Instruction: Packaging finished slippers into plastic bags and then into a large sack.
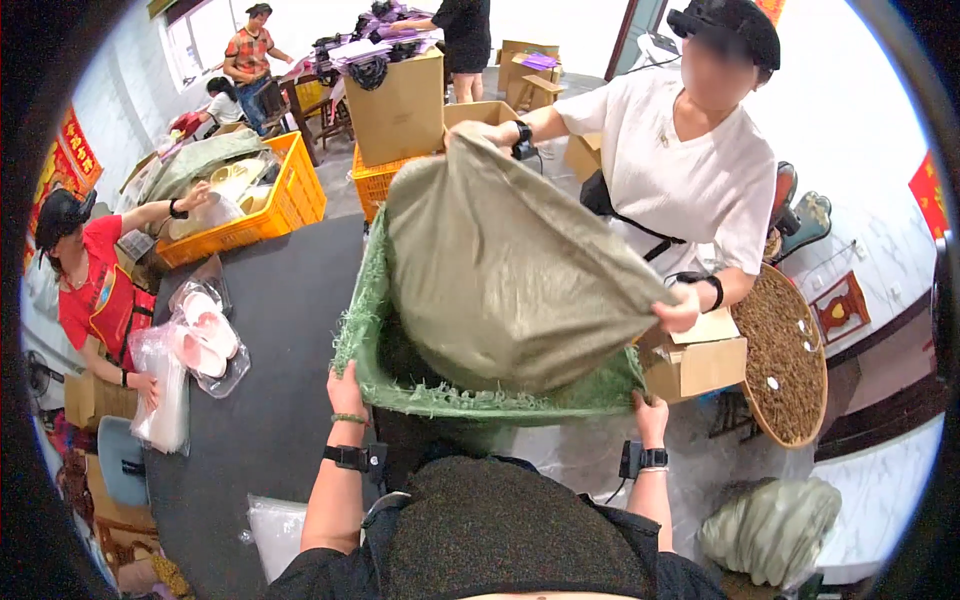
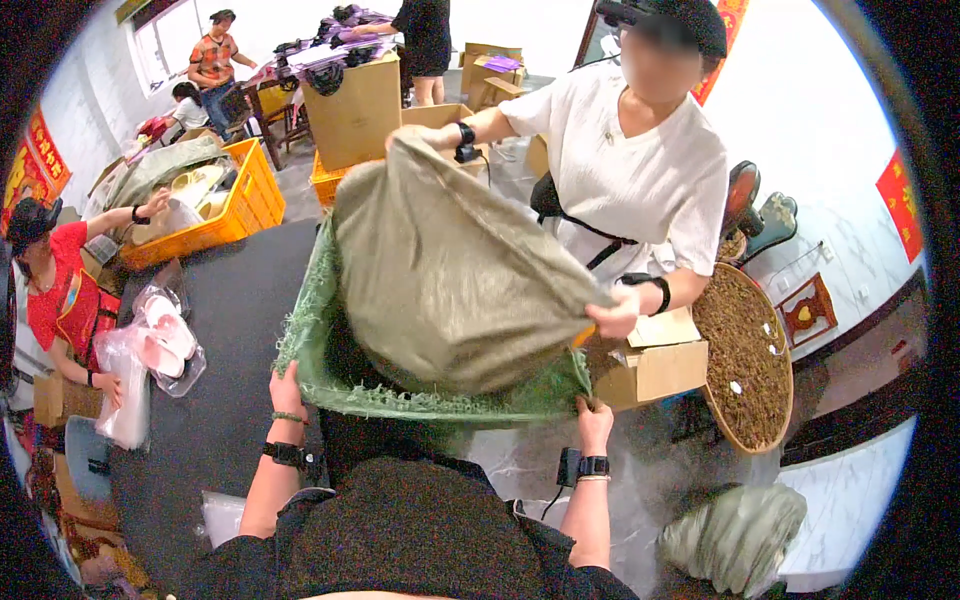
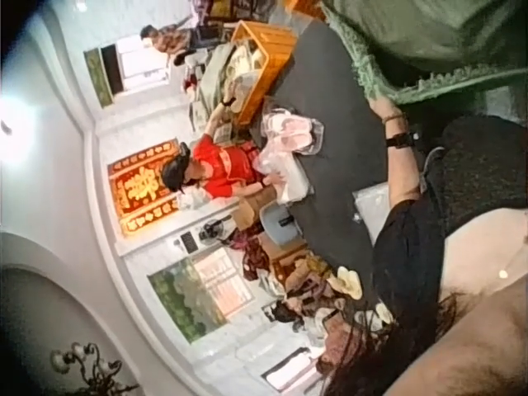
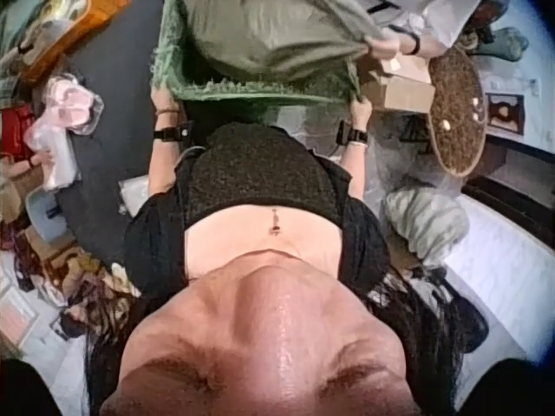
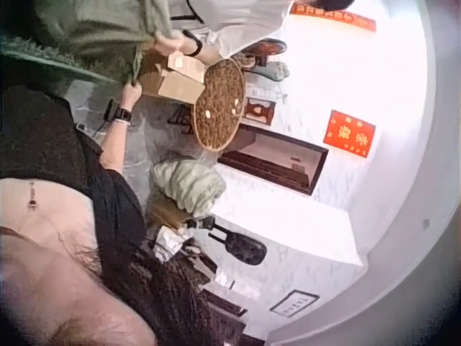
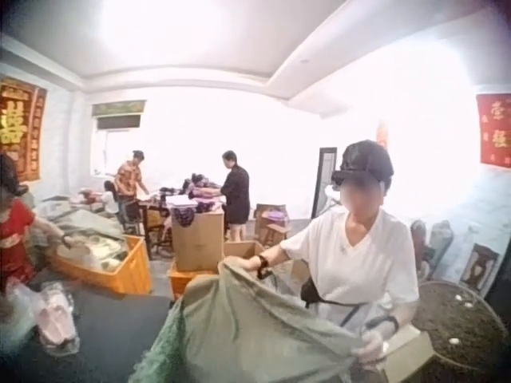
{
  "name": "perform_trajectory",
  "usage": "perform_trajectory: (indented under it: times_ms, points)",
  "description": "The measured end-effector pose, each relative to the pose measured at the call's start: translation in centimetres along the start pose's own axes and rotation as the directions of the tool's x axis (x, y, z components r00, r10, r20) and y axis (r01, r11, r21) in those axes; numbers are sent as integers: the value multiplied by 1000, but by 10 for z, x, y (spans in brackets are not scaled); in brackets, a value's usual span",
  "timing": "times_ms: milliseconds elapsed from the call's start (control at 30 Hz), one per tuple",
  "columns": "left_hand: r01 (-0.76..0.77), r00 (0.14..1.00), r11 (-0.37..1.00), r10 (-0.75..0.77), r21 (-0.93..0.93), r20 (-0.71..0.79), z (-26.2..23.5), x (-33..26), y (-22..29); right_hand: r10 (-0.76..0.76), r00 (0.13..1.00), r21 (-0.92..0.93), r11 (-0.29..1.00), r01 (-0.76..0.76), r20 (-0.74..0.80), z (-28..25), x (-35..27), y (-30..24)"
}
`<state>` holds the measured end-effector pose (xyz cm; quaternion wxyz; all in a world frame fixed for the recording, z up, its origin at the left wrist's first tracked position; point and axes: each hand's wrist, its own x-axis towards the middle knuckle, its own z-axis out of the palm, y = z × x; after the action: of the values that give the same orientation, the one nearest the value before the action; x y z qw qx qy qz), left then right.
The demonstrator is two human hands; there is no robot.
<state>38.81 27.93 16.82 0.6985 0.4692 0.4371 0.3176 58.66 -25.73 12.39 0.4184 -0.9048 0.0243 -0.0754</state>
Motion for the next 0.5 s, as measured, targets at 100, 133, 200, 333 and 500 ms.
perform_trajectory:
  times_ms: [100, 133, 200, 333, 500]
  points:
    - [68, 997, 997, -69, -34, -29, 2, 5, 3, 1, 1000, 116, 993, -1, -2, 1, 0, 5]
    - [72, 997, 997, -73, -35, -18, 3, 11, -3, -16, 999, 263, 964, 24, -34, 2, 1, 13]
    - [-85, 995, 994, 80, 62, 67, 3, 9, 6, 32, 999, 404, 914, -47, 44, 8, -1, 2]
    - [-165, 986, 975, 161, 151, 38, 3, 27, -2, 101, 969, 496, 844, -203, 224, 7, -7, -28]
    - [-75, 997, 988, 72, 136, 31, 8, 23, 0, 150, 984, 334, 926, -174, 96, 14, -5, -28]
